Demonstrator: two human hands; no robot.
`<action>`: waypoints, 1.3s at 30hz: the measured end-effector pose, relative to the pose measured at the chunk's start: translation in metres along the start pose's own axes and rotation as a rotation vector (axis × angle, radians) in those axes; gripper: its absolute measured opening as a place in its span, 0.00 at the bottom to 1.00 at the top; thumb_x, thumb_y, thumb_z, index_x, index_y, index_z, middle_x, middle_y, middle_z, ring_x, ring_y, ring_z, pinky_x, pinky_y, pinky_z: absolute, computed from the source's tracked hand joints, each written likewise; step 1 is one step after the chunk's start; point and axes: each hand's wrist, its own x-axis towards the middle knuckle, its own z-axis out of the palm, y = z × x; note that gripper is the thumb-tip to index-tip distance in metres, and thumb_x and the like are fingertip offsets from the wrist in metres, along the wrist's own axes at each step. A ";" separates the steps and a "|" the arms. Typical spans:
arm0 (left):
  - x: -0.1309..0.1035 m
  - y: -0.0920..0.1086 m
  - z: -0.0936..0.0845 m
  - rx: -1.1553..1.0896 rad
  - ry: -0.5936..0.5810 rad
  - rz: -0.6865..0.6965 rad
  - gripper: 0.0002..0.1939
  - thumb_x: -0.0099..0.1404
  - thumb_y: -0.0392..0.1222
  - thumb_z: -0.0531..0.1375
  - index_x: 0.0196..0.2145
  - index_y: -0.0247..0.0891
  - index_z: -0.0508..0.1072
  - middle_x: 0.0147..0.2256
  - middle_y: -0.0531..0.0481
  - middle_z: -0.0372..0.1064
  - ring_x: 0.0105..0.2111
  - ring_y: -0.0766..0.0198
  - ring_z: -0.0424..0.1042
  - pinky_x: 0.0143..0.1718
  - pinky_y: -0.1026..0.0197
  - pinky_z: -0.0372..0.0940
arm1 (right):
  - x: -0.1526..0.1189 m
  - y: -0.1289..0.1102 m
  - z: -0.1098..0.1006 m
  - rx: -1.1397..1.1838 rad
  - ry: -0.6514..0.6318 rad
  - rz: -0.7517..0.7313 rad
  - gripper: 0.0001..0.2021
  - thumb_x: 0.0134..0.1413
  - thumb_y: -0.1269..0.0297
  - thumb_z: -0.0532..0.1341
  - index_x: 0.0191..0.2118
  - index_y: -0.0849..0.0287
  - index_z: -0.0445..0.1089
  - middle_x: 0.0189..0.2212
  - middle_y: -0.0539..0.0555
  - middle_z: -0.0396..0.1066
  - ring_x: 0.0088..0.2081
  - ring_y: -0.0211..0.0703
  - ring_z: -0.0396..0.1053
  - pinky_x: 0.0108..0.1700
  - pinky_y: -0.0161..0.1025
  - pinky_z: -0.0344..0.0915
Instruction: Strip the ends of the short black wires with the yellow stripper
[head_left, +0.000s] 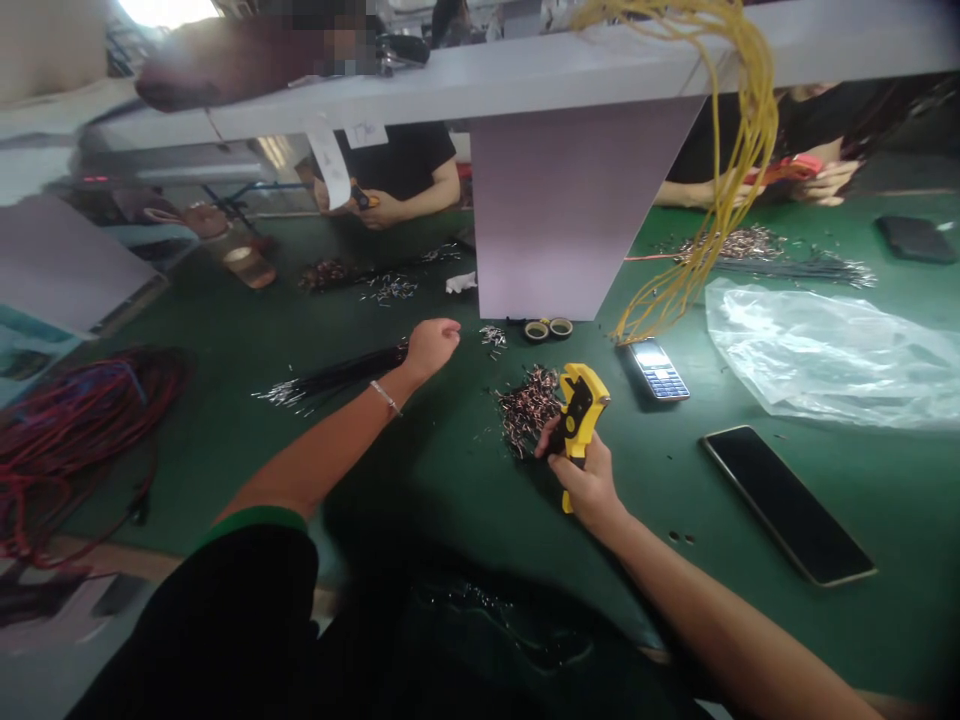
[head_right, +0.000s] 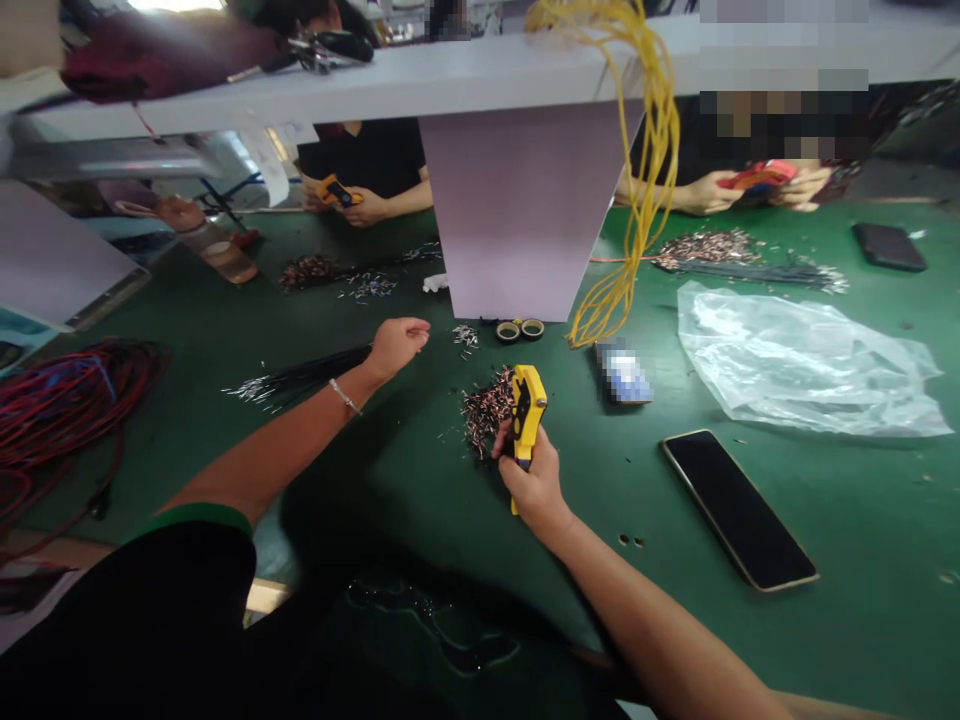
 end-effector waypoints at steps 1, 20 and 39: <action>-0.005 -0.007 -0.009 0.071 0.017 0.011 0.16 0.61 0.34 0.59 0.46 0.34 0.80 0.44 0.42 0.78 0.44 0.56 0.75 0.49 0.56 0.70 | 0.000 0.000 0.000 -0.007 0.005 -0.003 0.13 0.40 0.68 0.59 0.36 0.56 0.67 0.26 0.49 0.70 0.29 0.44 0.69 0.35 0.44 0.67; -0.091 -0.092 -0.086 0.771 -0.053 0.092 0.17 0.67 0.35 0.53 0.45 0.36 0.80 0.48 0.40 0.76 0.49 0.53 0.72 0.51 0.54 0.64 | -0.006 0.014 -0.006 -0.055 0.020 0.000 0.12 0.42 0.67 0.61 0.38 0.56 0.68 0.29 0.51 0.71 0.32 0.47 0.69 0.39 0.47 0.66; -0.067 -0.088 -0.099 0.988 -0.357 0.261 0.14 0.60 0.31 0.55 0.37 0.33 0.80 0.41 0.36 0.77 0.44 0.51 0.75 0.38 0.57 0.63 | -0.005 0.010 -0.007 -0.054 0.014 0.023 0.12 0.41 0.69 0.62 0.37 0.56 0.69 0.28 0.51 0.71 0.30 0.47 0.70 0.37 0.45 0.68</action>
